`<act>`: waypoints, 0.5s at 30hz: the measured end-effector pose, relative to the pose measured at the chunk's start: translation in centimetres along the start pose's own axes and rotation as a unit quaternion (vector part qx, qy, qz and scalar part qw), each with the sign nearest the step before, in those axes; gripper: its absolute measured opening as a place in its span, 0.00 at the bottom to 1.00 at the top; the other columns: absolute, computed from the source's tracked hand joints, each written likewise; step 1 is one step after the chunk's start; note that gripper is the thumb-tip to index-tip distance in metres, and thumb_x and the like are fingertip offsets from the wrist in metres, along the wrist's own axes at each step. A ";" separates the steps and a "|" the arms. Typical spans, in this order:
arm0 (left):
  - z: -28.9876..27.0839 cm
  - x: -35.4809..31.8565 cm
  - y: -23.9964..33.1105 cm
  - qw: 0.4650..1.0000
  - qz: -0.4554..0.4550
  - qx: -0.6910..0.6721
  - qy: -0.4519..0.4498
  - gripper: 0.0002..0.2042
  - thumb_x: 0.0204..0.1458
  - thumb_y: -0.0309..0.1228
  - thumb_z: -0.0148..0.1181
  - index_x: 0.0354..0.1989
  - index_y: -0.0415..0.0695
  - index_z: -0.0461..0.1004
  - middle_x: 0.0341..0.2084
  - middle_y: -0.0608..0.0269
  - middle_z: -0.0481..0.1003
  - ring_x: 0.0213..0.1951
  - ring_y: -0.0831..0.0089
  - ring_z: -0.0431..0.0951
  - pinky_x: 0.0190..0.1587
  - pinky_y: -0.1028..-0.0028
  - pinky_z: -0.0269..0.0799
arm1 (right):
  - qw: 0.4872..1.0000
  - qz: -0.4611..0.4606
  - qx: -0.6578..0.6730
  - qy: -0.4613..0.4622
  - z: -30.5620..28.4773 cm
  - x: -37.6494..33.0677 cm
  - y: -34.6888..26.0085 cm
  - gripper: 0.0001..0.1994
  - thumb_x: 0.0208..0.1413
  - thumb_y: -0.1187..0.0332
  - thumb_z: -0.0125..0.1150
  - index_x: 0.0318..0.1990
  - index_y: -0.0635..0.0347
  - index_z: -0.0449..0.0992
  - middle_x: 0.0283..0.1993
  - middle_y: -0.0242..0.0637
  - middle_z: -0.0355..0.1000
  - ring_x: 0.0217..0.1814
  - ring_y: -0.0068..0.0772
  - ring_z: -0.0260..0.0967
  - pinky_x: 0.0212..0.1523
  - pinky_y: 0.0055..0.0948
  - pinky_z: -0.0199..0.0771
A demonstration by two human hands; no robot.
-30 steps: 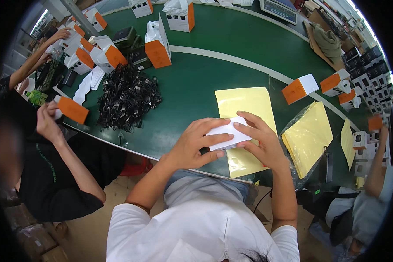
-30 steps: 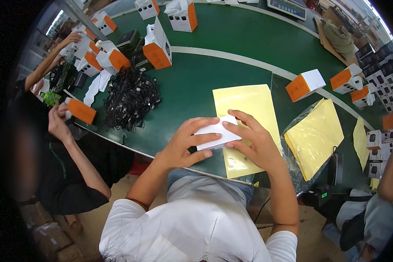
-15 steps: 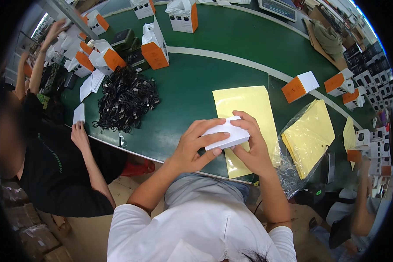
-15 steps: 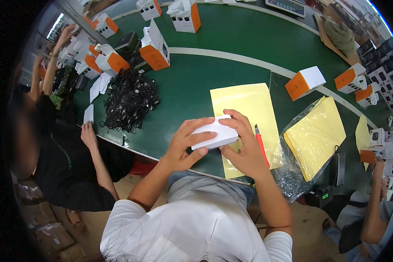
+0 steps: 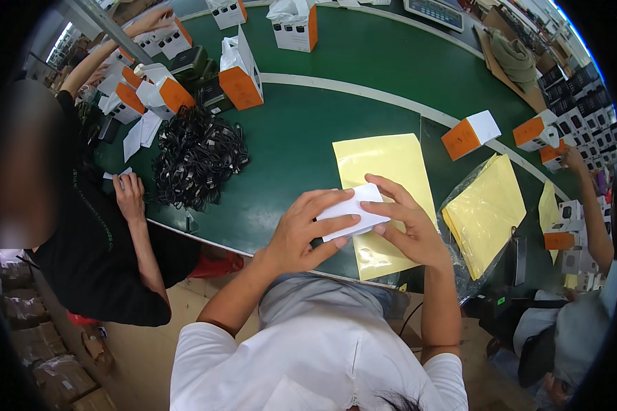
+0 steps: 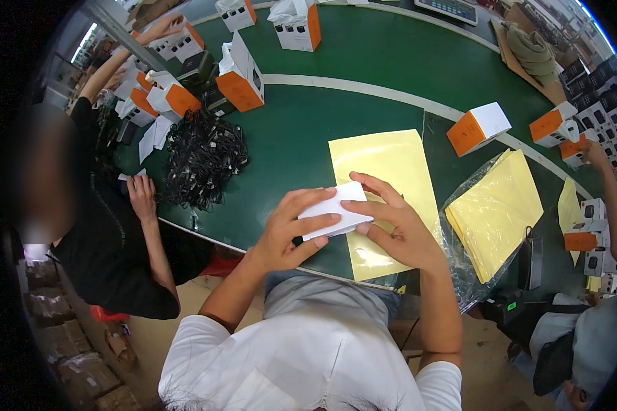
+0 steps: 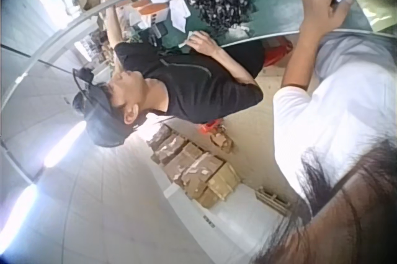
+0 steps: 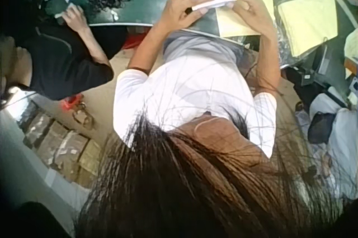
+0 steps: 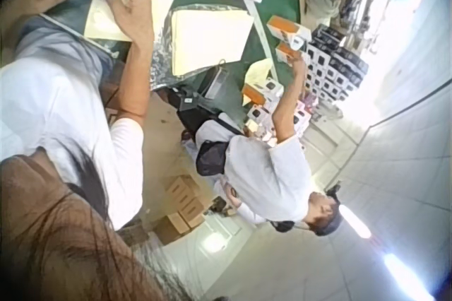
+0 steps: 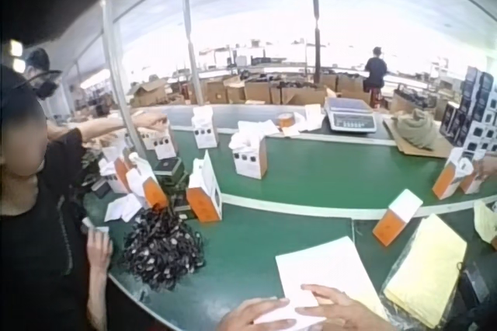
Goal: Applying circular stickers to product boxes and placing cables inside on an assembly line.
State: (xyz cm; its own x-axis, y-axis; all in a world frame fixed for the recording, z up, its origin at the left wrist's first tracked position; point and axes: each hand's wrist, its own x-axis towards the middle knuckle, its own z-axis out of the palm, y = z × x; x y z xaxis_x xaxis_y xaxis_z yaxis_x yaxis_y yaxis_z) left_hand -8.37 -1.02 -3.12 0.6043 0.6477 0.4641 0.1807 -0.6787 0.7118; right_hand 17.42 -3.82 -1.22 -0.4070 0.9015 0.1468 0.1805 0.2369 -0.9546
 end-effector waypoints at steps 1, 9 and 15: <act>0.0 0.0 0.0 1.000 0.005 0.003 0.000 0.18 0.54 0.30 0.63 0.55 0.47 0.80 0.64 0.47 0.70 0.61 0.49 0.71 0.63 0.54 0.65 | 1.000 0.000 0.000 0.000 -0.1 0.1 -0.2 0.26 0.54 0.81 0.63 0.61 0.50 0.79 0.76 0.43 0.57 0.77 0.47 0.56 0.73 0.42 0.60; -0.7 -0.2 0.1 0.994 0.014 0.106 -0.030 0.18 0.56 0.39 0.64 0.56 0.52 0.81 0.66 0.53 0.70 0.63 0.46 0.70 0.62 0.53 0.66 | 0.990 -0.017 -0.141 -0.002 0.1 -0.4 -1.3 0.26 0.56 0.79 0.62 0.63 0.50 0.77 0.77 0.46 0.56 0.76 0.52 0.58 0.71 0.43 0.62; -0.3 -0.5 -0.1 0.976 0.075 0.206 -0.019 0.18 0.56 0.42 0.66 0.55 0.55 0.81 0.61 0.63 0.74 0.62 0.55 0.71 0.65 0.49 0.65 | 0.966 -0.080 -0.234 0.075 1.9 -1.4 1.0 0.28 0.53 0.76 0.66 0.64 0.50 0.76 0.76 0.49 0.57 0.75 0.55 0.59 0.70 0.44 0.64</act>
State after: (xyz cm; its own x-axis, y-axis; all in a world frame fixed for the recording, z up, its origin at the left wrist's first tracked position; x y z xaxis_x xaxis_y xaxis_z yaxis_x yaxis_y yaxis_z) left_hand -8.90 -1.17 -3.30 0.6752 0.5220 0.5212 0.3790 -0.8517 0.3619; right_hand 16.45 -5.52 -2.85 -0.3347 0.8737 0.3531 0.5245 0.4840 -0.7004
